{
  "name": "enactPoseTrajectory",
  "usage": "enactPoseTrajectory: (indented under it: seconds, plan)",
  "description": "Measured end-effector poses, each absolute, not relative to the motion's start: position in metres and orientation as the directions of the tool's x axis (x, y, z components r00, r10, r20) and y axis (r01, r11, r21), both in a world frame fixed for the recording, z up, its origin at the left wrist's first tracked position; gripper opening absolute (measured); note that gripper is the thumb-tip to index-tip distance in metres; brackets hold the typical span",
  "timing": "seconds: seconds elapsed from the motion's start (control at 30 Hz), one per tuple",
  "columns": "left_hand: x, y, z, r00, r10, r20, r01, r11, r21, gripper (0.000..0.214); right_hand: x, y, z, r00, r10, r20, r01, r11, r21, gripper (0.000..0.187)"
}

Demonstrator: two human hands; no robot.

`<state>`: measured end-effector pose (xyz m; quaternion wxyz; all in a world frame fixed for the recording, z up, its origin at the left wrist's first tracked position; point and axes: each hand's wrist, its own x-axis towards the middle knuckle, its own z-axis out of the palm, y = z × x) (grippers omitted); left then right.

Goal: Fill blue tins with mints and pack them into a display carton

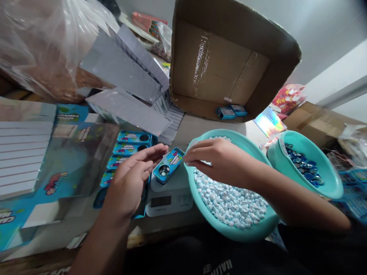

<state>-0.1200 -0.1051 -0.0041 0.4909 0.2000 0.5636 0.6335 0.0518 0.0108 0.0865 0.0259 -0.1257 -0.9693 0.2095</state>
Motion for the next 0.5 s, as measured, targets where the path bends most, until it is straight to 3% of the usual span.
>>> enactPoseTrajectory:
  seconds: [0.27,0.5]
  plan:
    - [-0.121,-0.107,-0.006,-0.446,0.853,-0.27,-0.32,0.13,0.938,0.033,0.13,0.022,0.063,-0.809,0.543,-0.226,0.588,0.758,-0.283,0.018]
    - [-0.121,-0.106,-0.01,-0.447,0.858,-0.253,-0.278,0.136,0.951,0.028,0.164,0.013,0.025,-0.735,0.654,-0.178,0.659,0.628,-0.414,0.022]
